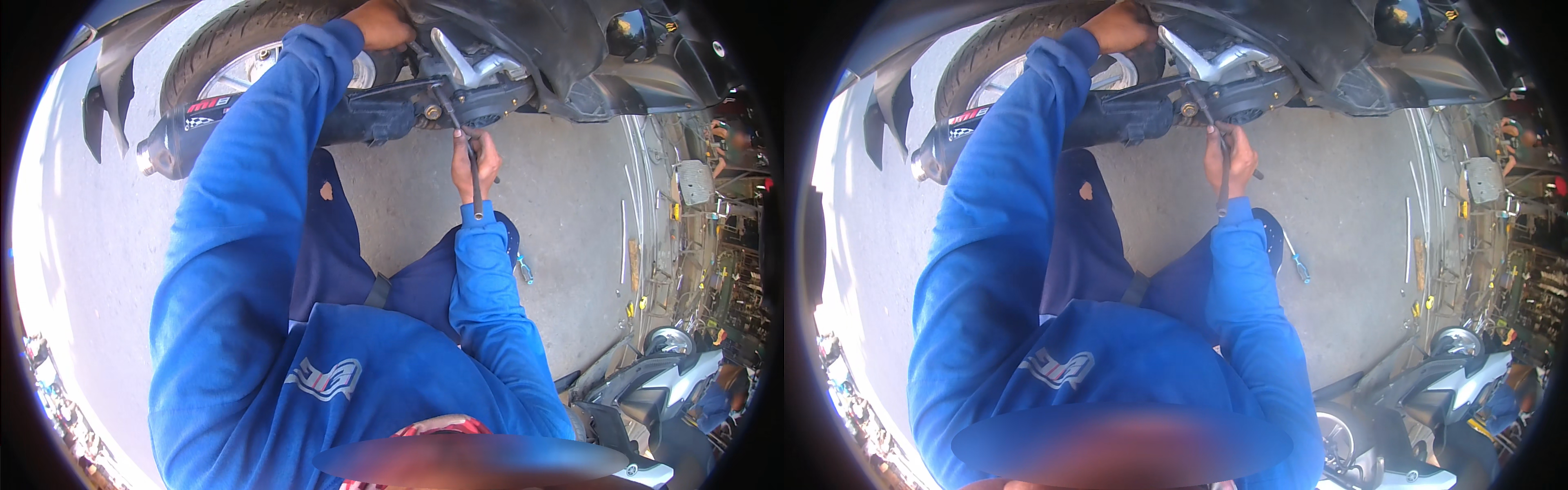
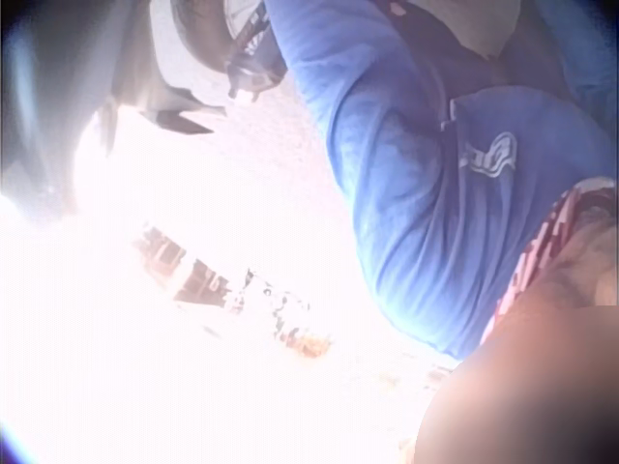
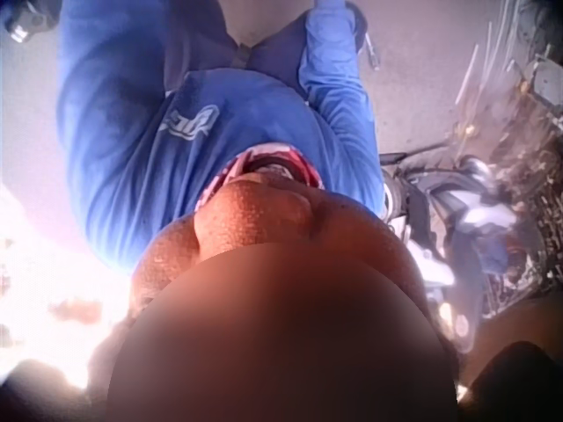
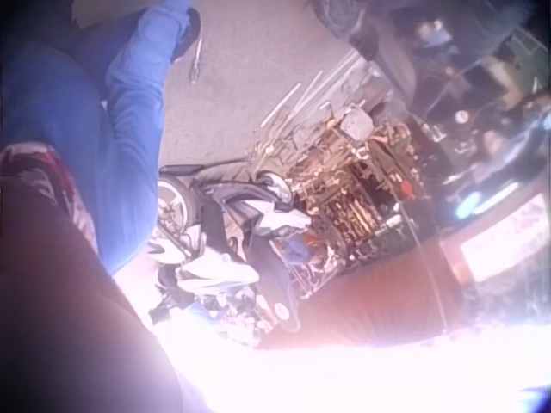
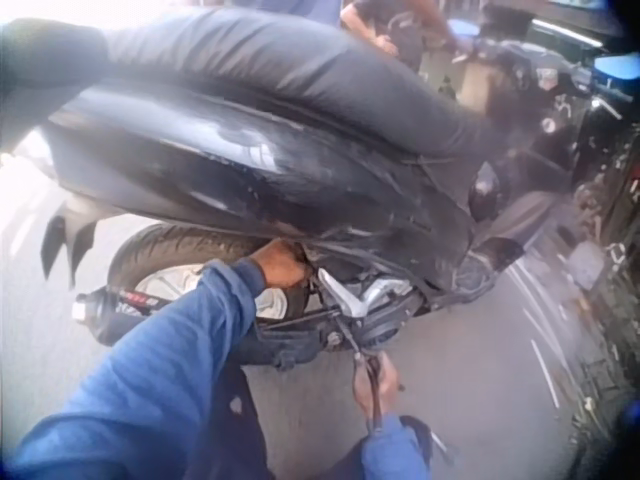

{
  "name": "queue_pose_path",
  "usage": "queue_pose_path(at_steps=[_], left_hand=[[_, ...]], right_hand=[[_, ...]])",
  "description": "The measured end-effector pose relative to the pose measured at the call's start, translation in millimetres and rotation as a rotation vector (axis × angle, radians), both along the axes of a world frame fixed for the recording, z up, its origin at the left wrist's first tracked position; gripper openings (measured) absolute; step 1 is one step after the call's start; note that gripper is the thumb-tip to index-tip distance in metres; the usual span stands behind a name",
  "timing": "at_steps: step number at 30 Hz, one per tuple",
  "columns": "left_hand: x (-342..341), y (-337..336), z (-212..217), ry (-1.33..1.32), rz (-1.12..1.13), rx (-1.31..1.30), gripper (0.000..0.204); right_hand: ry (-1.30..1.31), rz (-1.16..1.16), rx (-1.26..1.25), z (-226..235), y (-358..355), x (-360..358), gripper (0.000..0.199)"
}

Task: The person uses a wrench to tighten bolts on the rear wheel and brake assembly of a scooter. They then retrieve a small metal part from a pile of scrap and attach it to the scooter's frame using a zip tie.

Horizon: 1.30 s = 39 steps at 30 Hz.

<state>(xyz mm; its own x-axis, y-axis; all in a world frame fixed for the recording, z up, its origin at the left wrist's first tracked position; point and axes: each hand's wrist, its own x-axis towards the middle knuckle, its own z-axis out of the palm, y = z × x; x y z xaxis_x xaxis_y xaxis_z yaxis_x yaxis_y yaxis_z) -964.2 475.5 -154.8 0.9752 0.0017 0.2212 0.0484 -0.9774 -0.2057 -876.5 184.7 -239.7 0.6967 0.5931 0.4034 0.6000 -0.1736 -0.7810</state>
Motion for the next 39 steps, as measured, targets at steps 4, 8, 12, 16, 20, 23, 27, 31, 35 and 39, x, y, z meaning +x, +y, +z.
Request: queue_pose_path(at_steps=[4,8,12,16,20,23,27,31,35,39], left_hand=[[-3.2,-14.1,4.1,-0.109,0.275,-0.298,0.026],[-12.4,-31.6,10.5,-0.045,0.314,-0.231,0.03],[-18.0,-42.5,11.2,-0.153,0.349,-0.285,0.026],[-19.0,-49.2,6.3,-0.244,0.58,-0.767,0.033],[-25.9,-47.5,1.4,-0.245,0.586,-0.902,0.039],[-32.8,-42.9,-5.0,-0.202,0.474,-0.805,0.034],[-44.6,-44.4,-17.9,-0.185,0.41,-0.689,0.033],[-58.4,-44.6,-17.3,0.074,0.59,-0.58,0.035],[-54.9,-33.2,9.2,0.047,0.597,-0.95,0.042],[-41.3,-29.9,33.2,0.205,0.397,-0.59,0.034]], right_hand=[[0.018,-0.006,0.021,-1.8,1.3,-1.0,0.014],[0.042,-0.01,0.107,-6.0,2.3,-6.3,0.014],[0.076,-0.055,0.123,-12.3,4.5,-10.0,0.012],[0.08,-0.082,0.169,-14.2,8.5,-10.7,0.01],[0.191,-0.079,0.181,-11.5,8.1,-11.2,0.01],[0.181,-0.101,0.207,-11.8,8.6,-9.3,0.011],[0.17,-0.065,0.222,-16.5,8.0,-6.8,0.011],[0.098,-0.099,0.155,-17.2,6.8,-6.2,0.012],[0.048,-0.126,0.093,-12.3,6.2,-8.3,0.014],[-0.085,-0.105,0.139,-10.7,7.4,-11.1,0.01]])
